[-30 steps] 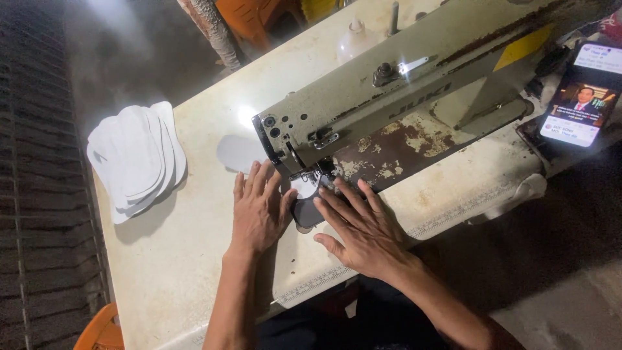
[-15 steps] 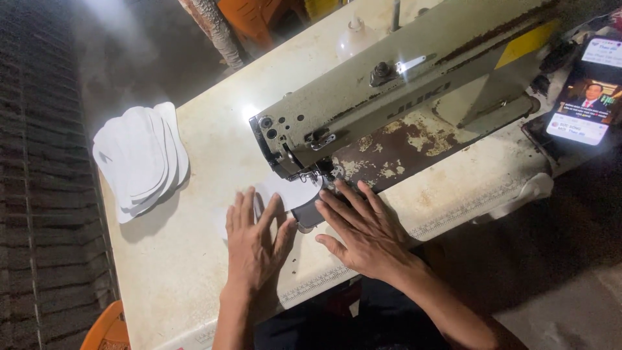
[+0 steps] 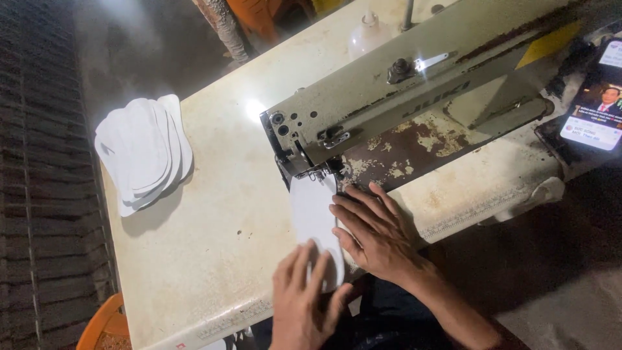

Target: Stitching the perimeter of shoe insoles using an industrial sewing machine

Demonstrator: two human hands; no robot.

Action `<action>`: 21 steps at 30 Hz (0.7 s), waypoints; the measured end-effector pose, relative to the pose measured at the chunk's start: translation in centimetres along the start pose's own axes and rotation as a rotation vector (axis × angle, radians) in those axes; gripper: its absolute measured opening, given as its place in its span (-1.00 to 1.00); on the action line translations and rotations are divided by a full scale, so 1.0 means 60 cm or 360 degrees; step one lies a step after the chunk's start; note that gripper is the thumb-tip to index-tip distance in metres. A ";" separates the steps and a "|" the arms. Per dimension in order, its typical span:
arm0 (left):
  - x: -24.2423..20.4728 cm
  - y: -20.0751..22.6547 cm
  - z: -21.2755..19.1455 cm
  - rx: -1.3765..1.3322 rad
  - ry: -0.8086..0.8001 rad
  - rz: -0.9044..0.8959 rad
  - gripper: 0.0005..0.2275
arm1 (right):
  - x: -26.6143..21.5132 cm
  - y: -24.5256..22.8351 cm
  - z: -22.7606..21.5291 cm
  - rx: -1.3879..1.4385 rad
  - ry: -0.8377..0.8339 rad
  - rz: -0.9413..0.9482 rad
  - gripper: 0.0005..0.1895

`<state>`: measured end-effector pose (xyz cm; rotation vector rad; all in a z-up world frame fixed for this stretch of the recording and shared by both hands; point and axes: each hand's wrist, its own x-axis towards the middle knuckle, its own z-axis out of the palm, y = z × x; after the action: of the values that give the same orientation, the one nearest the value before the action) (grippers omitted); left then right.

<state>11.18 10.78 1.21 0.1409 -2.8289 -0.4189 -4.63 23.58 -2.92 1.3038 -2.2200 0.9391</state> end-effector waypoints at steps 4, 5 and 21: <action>-0.013 0.017 0.026 -0.0114 0.0166 0.0164 -0.54 | 0.014 -0.003 -0.023 0.0139 -0.0068 0.0053 -0.69; -0.012 0.014 0.025 -0.0115 0.0169 0.0160 -0.54 | 0.014 -0.004 -0.022 0.0139 -0.0071 0.0049 -0.69; 0.016 -0.016 0.011 -0.0213 0.0041 0.0207 -0.50 | 0.017 -0.005 -0.025 0.0097 -0.0088 0.0079 -0.71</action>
<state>10.12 9.89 0.53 -0.0643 -2.7543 -0.5700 -4.85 23.92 -1.12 1.3218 -2.2917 1.0077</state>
